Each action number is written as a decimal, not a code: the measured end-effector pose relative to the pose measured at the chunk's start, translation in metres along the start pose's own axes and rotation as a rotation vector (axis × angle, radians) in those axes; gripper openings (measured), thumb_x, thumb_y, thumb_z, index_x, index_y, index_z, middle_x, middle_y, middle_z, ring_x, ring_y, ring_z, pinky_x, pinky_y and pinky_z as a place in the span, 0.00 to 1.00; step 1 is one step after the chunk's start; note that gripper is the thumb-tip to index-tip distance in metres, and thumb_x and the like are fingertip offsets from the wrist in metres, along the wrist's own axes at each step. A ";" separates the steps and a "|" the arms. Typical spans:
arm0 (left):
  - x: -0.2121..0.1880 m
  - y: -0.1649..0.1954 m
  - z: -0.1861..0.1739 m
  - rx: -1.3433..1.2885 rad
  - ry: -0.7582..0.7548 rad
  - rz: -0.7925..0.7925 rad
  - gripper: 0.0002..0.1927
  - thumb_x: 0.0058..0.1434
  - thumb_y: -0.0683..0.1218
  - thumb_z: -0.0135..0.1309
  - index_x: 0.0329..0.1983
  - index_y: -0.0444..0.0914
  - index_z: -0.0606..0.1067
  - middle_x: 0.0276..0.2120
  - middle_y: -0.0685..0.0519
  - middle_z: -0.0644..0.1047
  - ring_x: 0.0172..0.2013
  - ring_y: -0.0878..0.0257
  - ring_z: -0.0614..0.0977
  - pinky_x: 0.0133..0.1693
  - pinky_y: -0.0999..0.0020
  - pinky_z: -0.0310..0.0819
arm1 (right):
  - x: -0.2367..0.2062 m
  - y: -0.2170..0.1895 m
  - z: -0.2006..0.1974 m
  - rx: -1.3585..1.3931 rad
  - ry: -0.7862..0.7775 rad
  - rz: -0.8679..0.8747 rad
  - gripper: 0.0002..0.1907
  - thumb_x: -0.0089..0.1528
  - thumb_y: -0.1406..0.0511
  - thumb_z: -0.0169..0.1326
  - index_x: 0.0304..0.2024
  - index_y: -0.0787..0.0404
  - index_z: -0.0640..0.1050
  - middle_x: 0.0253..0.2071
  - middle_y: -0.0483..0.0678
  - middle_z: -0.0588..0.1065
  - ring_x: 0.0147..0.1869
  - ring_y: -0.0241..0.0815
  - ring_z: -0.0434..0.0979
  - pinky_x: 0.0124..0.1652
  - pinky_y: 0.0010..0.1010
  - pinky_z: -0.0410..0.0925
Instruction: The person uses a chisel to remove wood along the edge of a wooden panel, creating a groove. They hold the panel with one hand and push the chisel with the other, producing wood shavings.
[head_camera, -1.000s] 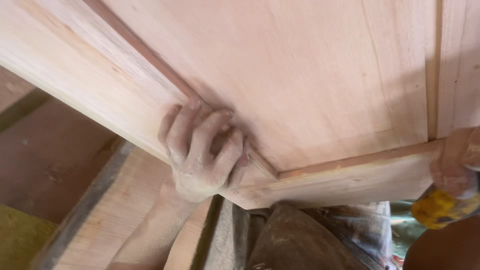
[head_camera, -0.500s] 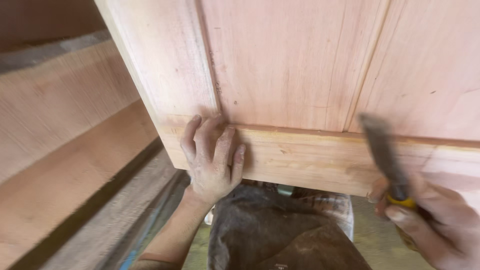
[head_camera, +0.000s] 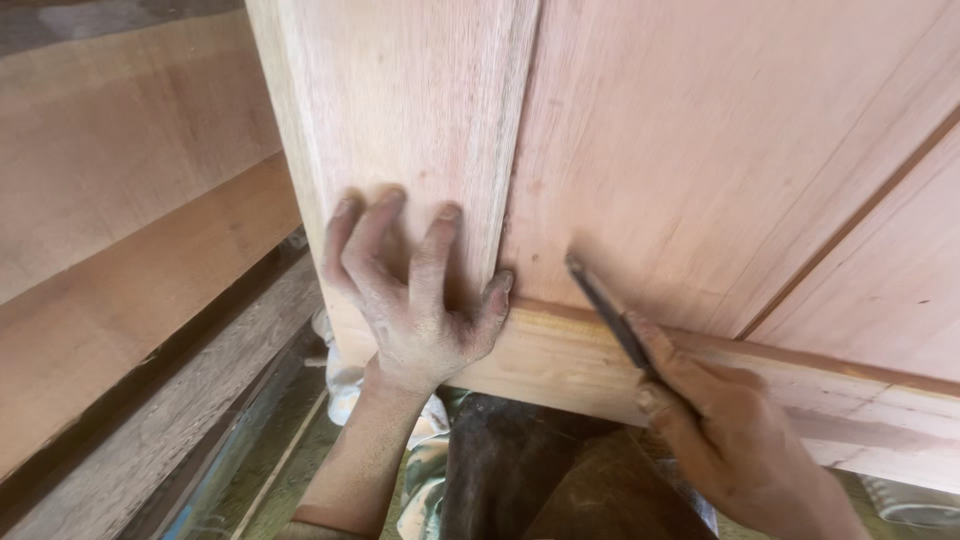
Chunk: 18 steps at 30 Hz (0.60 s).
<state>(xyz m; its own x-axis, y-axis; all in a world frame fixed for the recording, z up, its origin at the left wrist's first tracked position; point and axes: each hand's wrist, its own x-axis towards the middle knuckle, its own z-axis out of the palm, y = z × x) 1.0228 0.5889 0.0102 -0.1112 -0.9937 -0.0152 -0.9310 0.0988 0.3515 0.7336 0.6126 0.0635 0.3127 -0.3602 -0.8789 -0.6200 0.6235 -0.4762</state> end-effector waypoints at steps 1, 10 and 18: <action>0.007 0.002 -0.001 -0.003 -0.011 -0.009 0.32 0.64 0.60 0.61 0.66 0.42 0.70 0.64 0.37 0.59 0.69 0.37 0.54 0.69 0.32 0.52 | 0.000 -0.006 0.000 0.019 0.019 -0.008 0.34 0.61 0.68 0.58 0.70 0.60 0.66 0.27 0.49 0.77 0.23 0.41 0.76 0.24 0.36 0.71; 0.034 0.010 0.013 -0.032 0.070 -0.022 0.32 0.66 0.56 0.59 0.68 0.39 0.65 0.66 0.38 0.60 0.70 0.39 0.55 0.69 0.36 0.53 | -0.004 -0.006 -0.039 -0.106 0.036 -0.197 0.46 0.58 0.64 0.61 0.76 0.67 0.60 0.44 0.48 0.83 0.36 0.38 0.81 0.32 0.29 0.77; 0.109 0.002 0.013 -0.203 0.359 -0.174 0.27 0.72 0.59 0.53 0.66 0.42 0.63 0.62 0.47 0.67 0.60 0.56 0.67 0.60 0.56 0.62 | -0.022 0.033 -0.040 0.049 -0.095 0.051 0.45 0.60 0.62 0.62 0.77 0.65 0.60 0.42 0.50 0.77 0.48 0.42 0.77 0.49 0.37 0.73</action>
<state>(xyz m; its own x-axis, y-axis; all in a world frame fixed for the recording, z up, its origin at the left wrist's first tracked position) 1.0037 0.4818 -0.0032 0.2021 -0.9536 0.2231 -0.8341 -0.0482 0.5495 0.6776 0.6132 0.0689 0.3496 -0.2613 -0.8997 -0.6015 0.6737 -0.4294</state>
